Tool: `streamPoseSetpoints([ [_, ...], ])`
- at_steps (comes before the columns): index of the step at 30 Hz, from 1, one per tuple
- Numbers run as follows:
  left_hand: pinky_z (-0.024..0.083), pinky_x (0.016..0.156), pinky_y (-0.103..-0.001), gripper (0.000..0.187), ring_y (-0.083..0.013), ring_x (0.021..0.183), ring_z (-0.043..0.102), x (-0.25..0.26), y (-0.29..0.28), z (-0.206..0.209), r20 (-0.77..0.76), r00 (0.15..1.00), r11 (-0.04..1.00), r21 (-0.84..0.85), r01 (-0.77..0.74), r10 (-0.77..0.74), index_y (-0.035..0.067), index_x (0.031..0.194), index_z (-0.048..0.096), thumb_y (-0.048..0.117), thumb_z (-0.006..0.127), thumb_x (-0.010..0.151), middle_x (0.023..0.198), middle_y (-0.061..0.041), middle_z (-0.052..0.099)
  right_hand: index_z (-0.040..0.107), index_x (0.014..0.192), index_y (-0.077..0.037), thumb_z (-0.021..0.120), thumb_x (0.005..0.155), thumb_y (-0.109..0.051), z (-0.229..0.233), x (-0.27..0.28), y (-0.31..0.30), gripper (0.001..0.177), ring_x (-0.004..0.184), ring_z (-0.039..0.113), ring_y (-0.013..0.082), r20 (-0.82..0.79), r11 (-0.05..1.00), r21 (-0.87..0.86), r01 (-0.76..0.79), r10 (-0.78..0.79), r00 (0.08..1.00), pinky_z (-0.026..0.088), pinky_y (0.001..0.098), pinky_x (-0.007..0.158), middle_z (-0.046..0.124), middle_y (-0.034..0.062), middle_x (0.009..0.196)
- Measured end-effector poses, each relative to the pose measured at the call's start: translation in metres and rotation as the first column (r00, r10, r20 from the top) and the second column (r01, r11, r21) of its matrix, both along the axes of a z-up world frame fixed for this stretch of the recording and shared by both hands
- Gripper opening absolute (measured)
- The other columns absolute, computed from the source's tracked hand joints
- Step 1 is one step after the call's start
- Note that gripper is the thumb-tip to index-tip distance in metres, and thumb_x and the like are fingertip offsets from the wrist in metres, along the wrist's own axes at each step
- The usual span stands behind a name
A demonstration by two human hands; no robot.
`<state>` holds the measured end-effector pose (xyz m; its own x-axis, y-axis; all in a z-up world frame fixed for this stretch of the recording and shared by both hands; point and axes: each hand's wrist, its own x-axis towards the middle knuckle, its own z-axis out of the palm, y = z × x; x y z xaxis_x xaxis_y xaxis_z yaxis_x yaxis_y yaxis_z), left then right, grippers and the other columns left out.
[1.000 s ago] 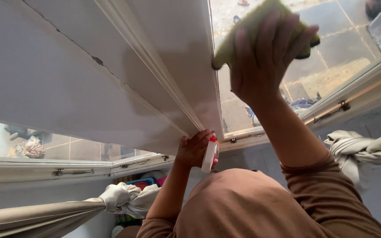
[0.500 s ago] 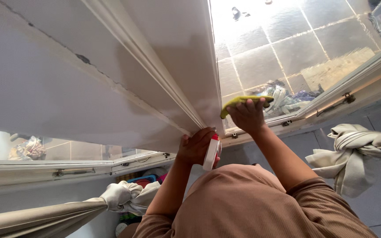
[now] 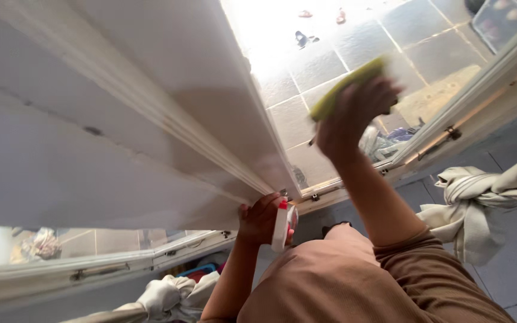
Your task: The person cleans a glass door from the inside using a spray bottle and a yellow sponge. They repeatedly spray the glass and wipe it in vertical and horizontal strokes, focusing on the lower half of the door.
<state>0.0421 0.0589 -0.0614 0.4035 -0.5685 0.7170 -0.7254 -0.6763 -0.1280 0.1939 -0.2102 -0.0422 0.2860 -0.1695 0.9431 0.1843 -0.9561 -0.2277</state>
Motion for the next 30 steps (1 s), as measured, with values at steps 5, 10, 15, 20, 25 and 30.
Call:
streamPoseSetpoints([
  [5,0.002,0.123,-0.048,0.05,-0.0149,0.115,0.068,-0.004,-0.006,0.01,-0.072,0.996,0.995,-0.083,0.053,-0.059,0.018,0.107,0.067,0.058,0.04,0.096,0.111,0.0,0.07,0.009,0.161,-0.02,0.043,0.109,-0.034,-0.112,-0.034,0.005,0.063,0.164,-0.001,0.0355,-0.072,0.882,-0.443,-0.158,0.141,0.987,-0.003,0.0731,0.127,-0.006,0.0112,0.172],
  [10,0.025,0.101,-0.042,0.045,-0.0127,0.102,0.067,-0.014,-0.016,0.031,-0.149,0.985,0.991,-0.115,0.066,-0.083,0.018,0.102,0.069,0.057,0.048,0.096,0.105,0.003,0.072,-0.001,0.169,-0.011,0.028,0.115,-0.036,-0.144,-0.027,-0.09,0.066,0.163,-0.015,0.0434,-0.117,0.993,-0.049,-0.105,0.098,0.988,-0.01,0.0622,0.132,-0.013,0.0241,0.174],
  [15,0.043,0.094,-0.038,0.05,-0.0173,0.1,0.065,-0.018,-0.025,0.07,-0.233,0.952,0.971,-0.181,0.157,-0.197,0.01,0.108,0.071,0.055,0.05,0.099,0.113,0.0,0.073,-0.006,0.171,-0.013,0.018,0.113,-0.057,-0.029,-0.019,-0.131,0.076,0.162,-0.01,0.0357,-0.071,0.901,0.433,-0.016,0.052,0.996,-0.008,0.0559,0.131,-0.011,0.0178,0.172],
  [20,0.047,0.089,-0.041,0.052,-0.0154,0.105,0.065,-0.003,-0.031,0.109,0.075,0.99,0.988,-0.092,0.126,-0.12,0.015,0.106,0.069,0.052,0.032,0.104,0.111,0.001,0.075,-0.006,0.17,-0.022,0.017,0.11,-0.056,0.002,-0.005,-0.093,0.073,0.161,-0.009,0.037,-0.025,0.976,0.215,-0.025,0.031,0.999,-0.008,0.0612,0.13,-0.01,0.0147,0.177],
  [25,0.045,0.086,-0.034,0.058,-0.0115,0.104,0.067,0.015,-0.032,0.111,0.164,0.986,0.997,-0.062,0.046,-0.035,0.021,0.099,0.07,0.054,0.023,0.106,0.104,0.005,0.077,-0.002,0.169,-0.016,0.021,0.11,-0.046,-0.069,-0.015,-0.118,0.07,0.162,-0.011,0.0418,-0.054,0.99,-0.115,-0.08,0.074,0.996,-0.01,0.0674,0.128,-0.011,0.0213,0.174],
  [30,0.043,0.083,-0.031,0.061,-0.0076,0.104,0.067,0.015,-0.034,0.108,0.185,0.982,0.999,0.015,-0.031,0.027,0.021,0.098,0.072,0.052,0.02,0.105,0.102,0.006,0.076,-0.008,0.169,-0.013,0.017,0.114,-0.052,-0.038,-0.019,-0.157,0.072,0.163,-0.012,0.0396,-0.098,0.956,0.291,-0.036,0.067,0.993,-0.015,0.0569,0.128,-0.012,0.0213,0.173],
])
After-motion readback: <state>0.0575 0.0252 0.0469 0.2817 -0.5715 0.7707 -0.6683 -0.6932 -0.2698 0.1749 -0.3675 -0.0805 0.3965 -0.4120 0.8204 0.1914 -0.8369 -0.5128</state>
